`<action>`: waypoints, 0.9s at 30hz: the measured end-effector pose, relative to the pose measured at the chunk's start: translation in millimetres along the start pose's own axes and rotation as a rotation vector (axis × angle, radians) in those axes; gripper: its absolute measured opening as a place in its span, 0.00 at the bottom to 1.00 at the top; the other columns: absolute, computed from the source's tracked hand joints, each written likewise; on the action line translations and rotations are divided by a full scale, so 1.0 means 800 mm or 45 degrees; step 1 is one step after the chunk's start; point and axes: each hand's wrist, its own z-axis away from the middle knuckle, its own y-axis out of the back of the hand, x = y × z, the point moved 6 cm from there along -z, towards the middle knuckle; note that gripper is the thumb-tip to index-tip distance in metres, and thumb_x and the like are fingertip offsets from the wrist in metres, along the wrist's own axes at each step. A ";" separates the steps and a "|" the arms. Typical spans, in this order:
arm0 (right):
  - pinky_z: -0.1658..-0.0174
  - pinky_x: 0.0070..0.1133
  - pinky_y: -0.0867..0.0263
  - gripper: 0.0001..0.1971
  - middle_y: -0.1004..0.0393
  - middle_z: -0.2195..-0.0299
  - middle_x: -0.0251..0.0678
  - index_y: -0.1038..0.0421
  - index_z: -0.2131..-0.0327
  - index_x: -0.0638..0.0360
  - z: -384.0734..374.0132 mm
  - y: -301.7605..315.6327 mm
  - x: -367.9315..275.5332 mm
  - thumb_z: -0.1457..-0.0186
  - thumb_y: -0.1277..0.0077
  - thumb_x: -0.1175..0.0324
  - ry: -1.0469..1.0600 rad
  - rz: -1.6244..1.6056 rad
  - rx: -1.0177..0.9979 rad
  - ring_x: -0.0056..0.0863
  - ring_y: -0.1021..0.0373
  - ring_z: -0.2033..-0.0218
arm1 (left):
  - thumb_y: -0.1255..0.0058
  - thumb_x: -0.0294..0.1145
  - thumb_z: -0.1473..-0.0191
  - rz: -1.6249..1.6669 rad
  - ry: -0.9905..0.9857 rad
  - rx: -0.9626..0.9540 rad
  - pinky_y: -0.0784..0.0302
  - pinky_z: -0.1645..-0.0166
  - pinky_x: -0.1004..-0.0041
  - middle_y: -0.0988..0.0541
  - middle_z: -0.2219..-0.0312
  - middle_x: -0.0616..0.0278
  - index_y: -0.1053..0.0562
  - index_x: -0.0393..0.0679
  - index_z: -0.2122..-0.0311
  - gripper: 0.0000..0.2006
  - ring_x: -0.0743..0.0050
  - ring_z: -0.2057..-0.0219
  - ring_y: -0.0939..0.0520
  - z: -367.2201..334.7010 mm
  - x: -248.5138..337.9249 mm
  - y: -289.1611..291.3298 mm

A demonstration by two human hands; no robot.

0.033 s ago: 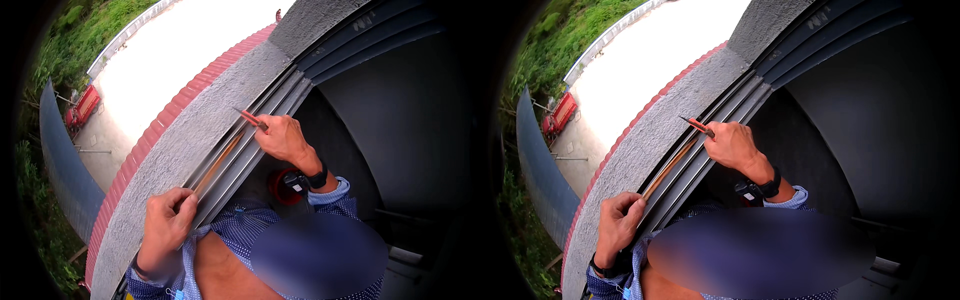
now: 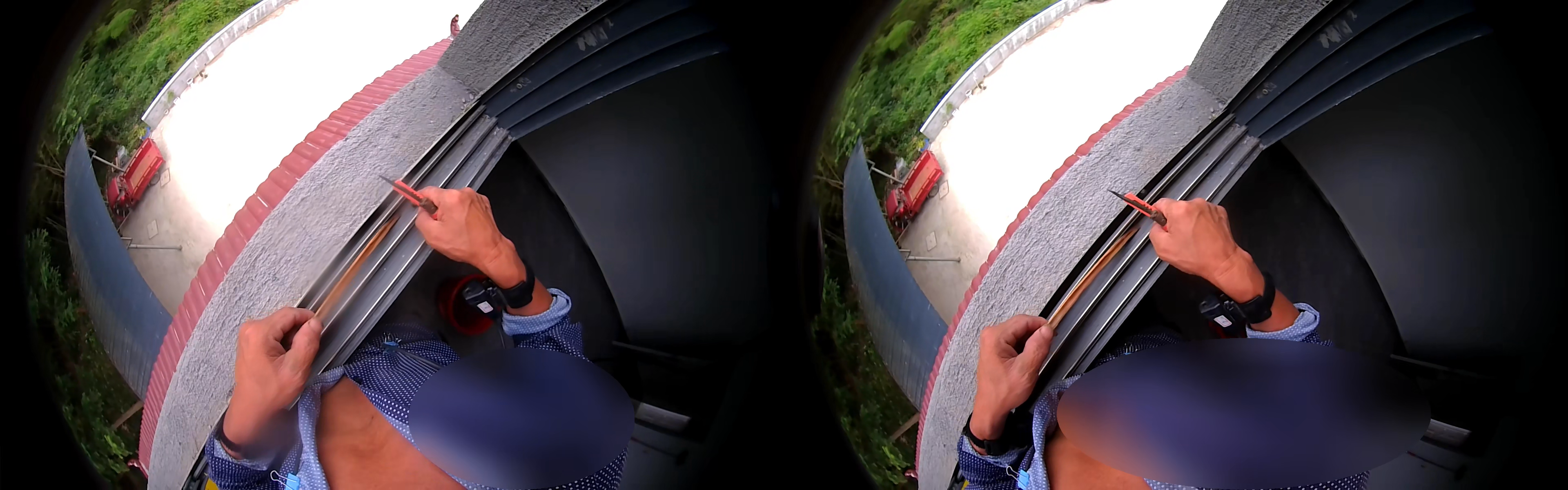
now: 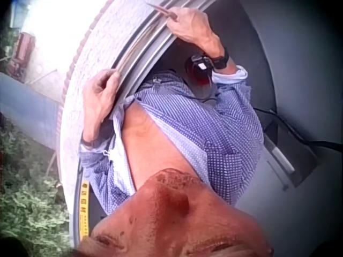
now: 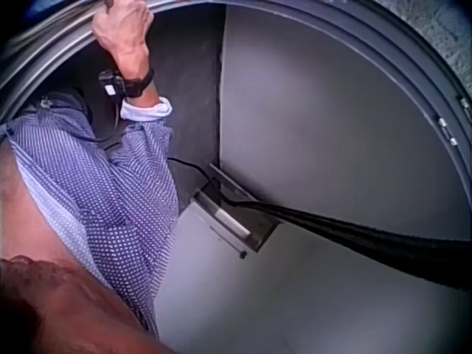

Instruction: The person measures the interior track of a sliding window frame using a tape measure and marks a wooden strip with a pencil.

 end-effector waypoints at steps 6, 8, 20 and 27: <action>0.65 0.47 0.28 0.09 0.23 0.78 0.54 0.24 0.71 0.61 -0.003 -0.002 -0.001 0.47 0.49 0.66 0.008 0.069 0.041 0.59 0.24 0.73 | 0.44 0.30 0.39 -0.012 0.012 0.025 0.30 0.70 0.75 0.22 0.80 0.65 0.20 0.30 0.64 0.11 0.84 0.76 0.25 0.002 -0.001 0.001; 0.65 0.47 0.28 0.09 0.23 0.79 0.54 0.24 0.72 0.61 -0.002 0.001 -0.002 0.47 0.49 0.66 0.011 0.121 0.056 0.59 0.24 0.74 | 0.44 0.30 0.39 -0.027 0.018 0.021 0.30 0.70 0.75 0.23 0.80 0.65 0.20 0.30 0.64 0.11 0.84 0.76 0.26 0.001 0.000 -0.001; 0.65 0.45 0.28 0.08 0.23 0.77 0.50 0.24 0.70 0.60 -0.005 -0.005 -0.001 0.46 0.48 0.65 -0.064 -0.099 -0.034 0.57 0.24 0.71 | 0.44 0.31 0.40 0.015 -0.008 0.006 0.31 0.72 0.75 0.25 0.81 0.66 0.20 0.30 0.65 0.11 0.85 0.77 0.27 -0.008 0.000 -0.002; 0.66 0.43 0.28 0.09 0.23 0.78 0.48 0.22 0.66 0.58 -0.003 0.002 0.006 0.47 0.49 0.66 -0.100 -0.119 0.024 0.56 0.24 0.72 | 0.44 0.31 0.40 0.034 0.018 0.004 0.31 0.72 0.74 0.25 0.82 0.65 0.20 0.30 0.65 0.11 0.85 0.78 0.27 -0.009 0.000 -0.003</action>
